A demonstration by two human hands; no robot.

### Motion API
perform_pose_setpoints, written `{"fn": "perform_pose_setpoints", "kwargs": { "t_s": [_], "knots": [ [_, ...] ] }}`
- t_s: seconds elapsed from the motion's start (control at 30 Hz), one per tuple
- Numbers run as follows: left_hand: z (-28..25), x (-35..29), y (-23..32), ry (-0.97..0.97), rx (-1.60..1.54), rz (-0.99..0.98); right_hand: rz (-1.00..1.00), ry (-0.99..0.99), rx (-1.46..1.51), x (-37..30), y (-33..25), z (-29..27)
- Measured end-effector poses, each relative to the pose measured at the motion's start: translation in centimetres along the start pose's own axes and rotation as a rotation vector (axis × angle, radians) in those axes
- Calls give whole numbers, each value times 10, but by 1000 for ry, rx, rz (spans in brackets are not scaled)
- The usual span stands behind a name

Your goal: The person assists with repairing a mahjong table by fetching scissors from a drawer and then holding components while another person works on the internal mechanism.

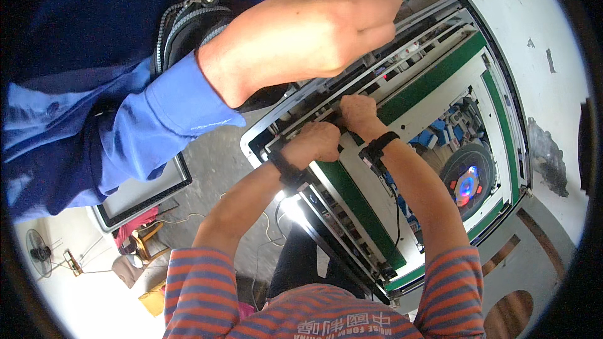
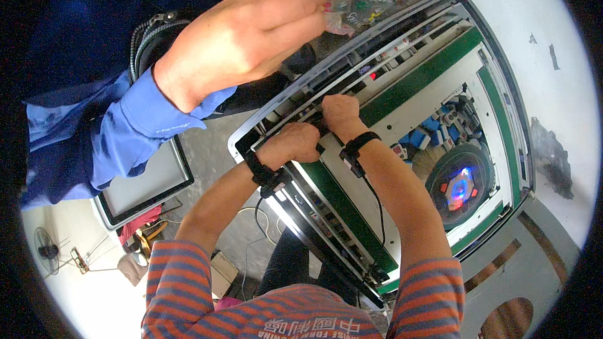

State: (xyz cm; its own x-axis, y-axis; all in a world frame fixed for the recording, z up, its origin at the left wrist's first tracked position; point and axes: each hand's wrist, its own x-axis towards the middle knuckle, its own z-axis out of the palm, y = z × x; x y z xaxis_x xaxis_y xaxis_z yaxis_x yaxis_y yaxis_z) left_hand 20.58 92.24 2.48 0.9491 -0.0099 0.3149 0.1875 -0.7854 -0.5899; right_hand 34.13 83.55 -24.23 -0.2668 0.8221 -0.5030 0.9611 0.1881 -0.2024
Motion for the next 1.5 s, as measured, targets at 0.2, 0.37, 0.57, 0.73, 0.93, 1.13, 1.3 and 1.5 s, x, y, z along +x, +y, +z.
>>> {"fn": "perform_pose_setpoints", "kwargs": {
  "t_s": [0.2, 0.37, 0.57, 0.73, 0.93, 1.13, 1.3, 1.5],
  "knots": [
    [0, 8, 1, 8, -324, 15, 39, -31, 132, -12, 2, -28],
    [20, 13, 41, -176, -434, -9, -65, 44, 188, -35, 27, -39],
    [50, 20, 132, -650, -734, -155, -172, 332, 607, -69, 42, -24],
    [107, 106, 77, -103, -357, 71, -165, 342, 564, -83, 42, -19],
    [98, -67, 199, -1360, -1288, -640, -324, 530, 630, -79, 33, -18],
    [88, -64, 202, -1287, -1280, -717, -66, 227, 1075, -105, 35, -27],
    [94, -67, 208, -1296, -1228, -656, 57, 253, 1354, -136, 32, -16],
    [81, -45, 204, -1427, -1196, -577, 206, 252, 1389, -169, 30, 6]
  ]
}}
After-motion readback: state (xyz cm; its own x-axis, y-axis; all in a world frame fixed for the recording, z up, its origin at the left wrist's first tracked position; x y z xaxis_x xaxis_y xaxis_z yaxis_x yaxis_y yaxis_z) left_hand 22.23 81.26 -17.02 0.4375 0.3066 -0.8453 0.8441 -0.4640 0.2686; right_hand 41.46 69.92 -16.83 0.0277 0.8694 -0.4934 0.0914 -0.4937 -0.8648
